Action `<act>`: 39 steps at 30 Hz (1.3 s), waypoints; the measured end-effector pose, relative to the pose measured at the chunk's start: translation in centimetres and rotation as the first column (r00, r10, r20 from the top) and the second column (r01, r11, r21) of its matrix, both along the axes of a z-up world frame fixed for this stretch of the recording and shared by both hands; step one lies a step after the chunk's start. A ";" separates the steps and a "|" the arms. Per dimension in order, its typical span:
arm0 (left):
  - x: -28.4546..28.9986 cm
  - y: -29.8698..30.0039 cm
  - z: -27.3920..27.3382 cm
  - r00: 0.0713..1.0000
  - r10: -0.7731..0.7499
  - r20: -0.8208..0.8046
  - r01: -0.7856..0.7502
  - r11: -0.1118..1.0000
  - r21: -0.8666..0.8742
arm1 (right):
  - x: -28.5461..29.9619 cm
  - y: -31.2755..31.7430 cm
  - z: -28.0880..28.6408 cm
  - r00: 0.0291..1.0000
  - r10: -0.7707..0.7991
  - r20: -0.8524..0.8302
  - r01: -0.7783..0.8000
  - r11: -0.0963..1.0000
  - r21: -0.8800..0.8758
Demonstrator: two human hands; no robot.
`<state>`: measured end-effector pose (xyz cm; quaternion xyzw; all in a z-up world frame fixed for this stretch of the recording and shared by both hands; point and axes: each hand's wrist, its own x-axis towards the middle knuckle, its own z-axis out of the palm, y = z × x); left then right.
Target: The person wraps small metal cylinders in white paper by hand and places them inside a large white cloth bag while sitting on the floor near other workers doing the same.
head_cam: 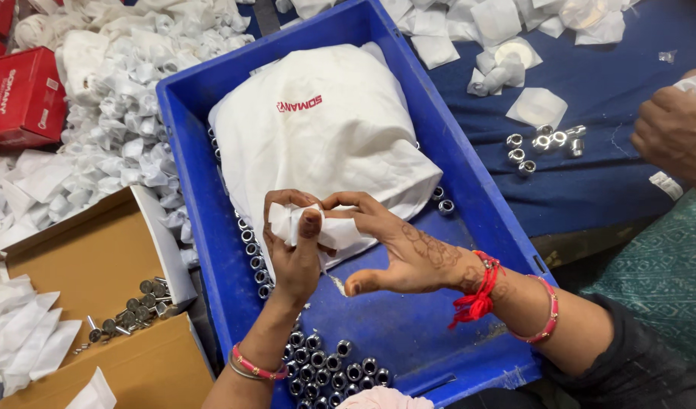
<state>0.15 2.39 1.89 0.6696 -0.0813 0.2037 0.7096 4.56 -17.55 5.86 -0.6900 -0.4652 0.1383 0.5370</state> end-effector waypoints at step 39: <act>-0.3 -1.7 1.1 0.995 -0.024 0.098 -0.005 0.957 0.289 | -0.3 0.6 -2.2 0.873 -0.338 -0.352 0.418 0.891 0.179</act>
